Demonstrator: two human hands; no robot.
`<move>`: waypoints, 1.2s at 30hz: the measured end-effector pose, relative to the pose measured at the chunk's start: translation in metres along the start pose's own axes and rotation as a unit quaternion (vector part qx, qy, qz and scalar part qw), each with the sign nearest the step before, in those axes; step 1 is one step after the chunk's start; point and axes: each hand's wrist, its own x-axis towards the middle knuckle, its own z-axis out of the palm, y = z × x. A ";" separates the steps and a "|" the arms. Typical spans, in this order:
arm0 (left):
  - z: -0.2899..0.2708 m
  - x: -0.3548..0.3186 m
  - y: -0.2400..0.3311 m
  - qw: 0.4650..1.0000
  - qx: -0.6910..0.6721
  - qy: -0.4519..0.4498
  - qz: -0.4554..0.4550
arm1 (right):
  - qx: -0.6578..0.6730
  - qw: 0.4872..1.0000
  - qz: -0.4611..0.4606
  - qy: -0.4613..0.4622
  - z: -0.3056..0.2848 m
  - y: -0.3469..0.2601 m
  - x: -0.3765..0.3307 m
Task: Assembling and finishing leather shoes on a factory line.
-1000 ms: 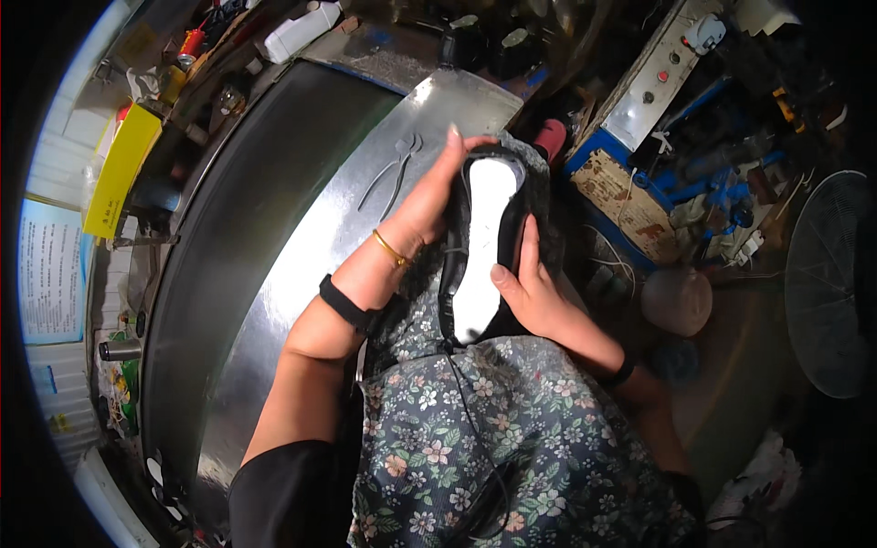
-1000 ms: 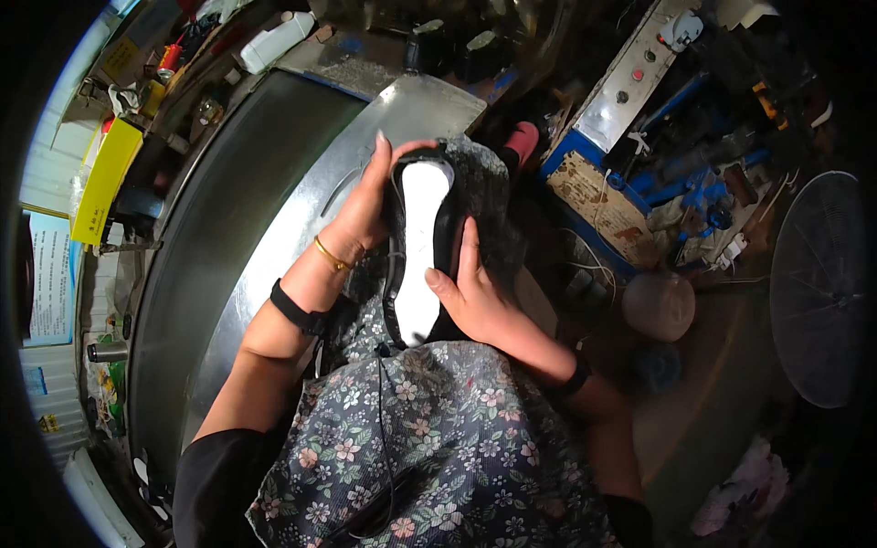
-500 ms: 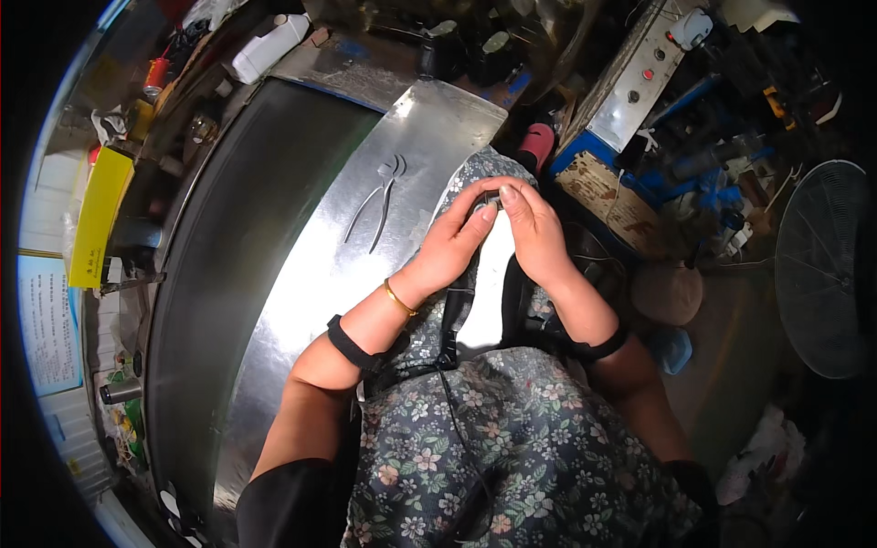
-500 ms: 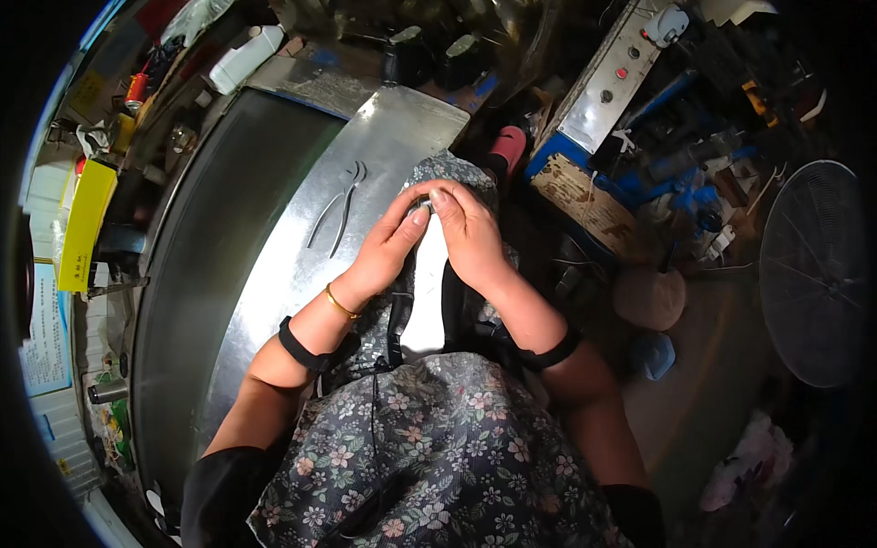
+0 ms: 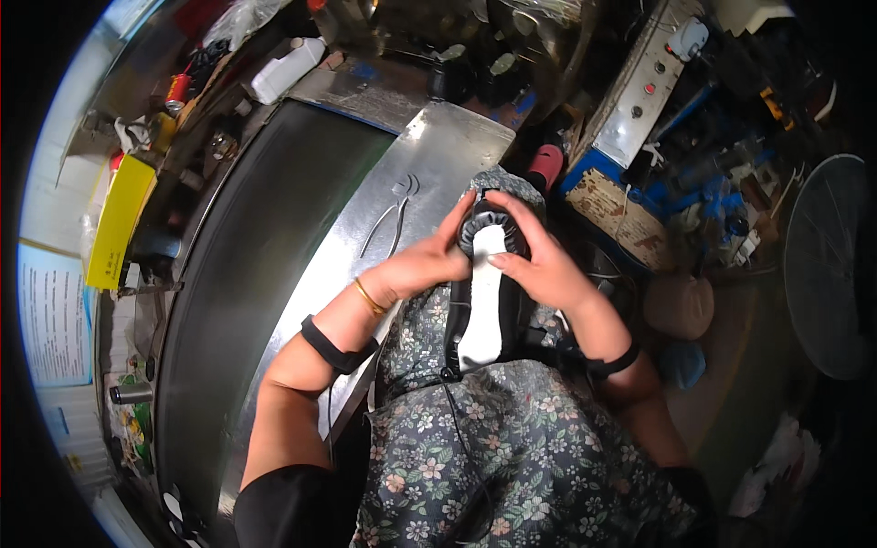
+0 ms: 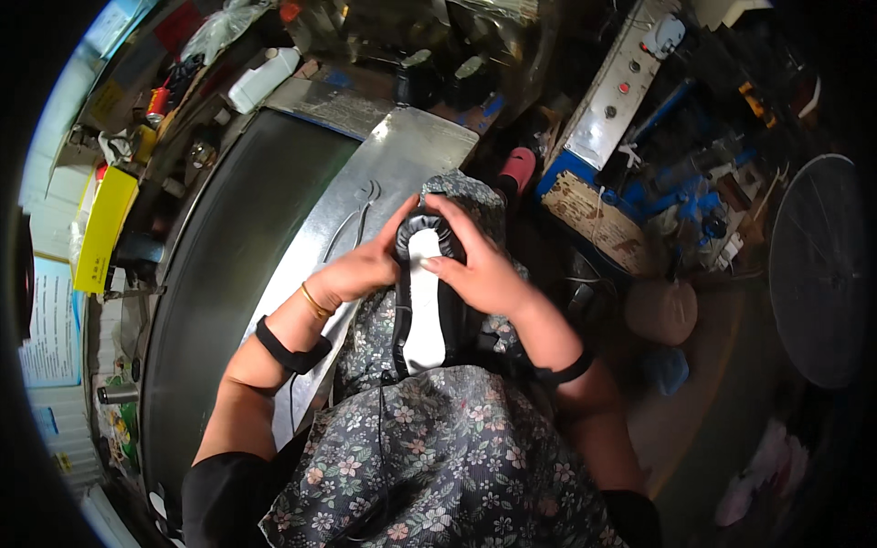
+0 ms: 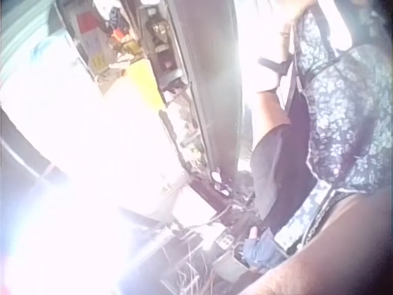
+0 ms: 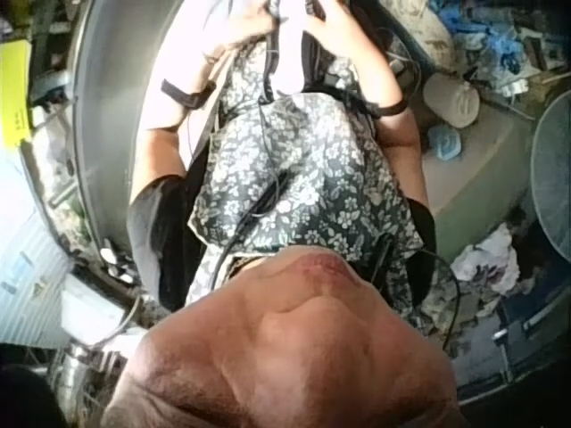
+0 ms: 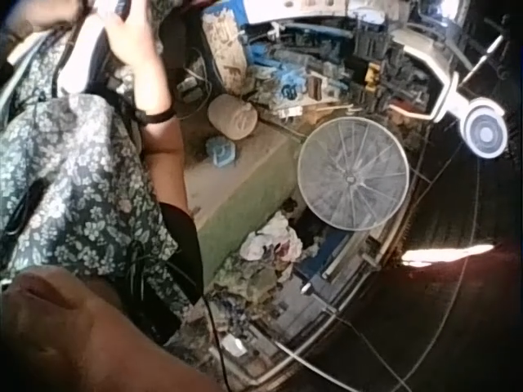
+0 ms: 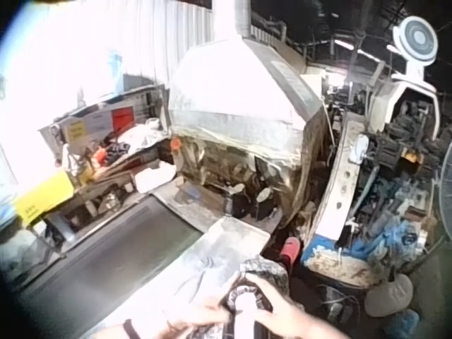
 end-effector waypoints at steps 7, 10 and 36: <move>-0.053 -0.046 0.070 0.929 -0.062 0.142 -0.337 | -0.114 0.966 -0.178 -0.147 0.080 -0.057 0.031; -0.073 -0.099 0.061 0.935 -0.124 0.146 -0.298 | 0.145 0.972 -0.096 -0.161 0.068 -0.031 0.048; -0.297 0.299 0.015 0.804 0.418 0.411 0.101 | -0.244 0.961 -0.124 0.027 0.019 0.092 0.074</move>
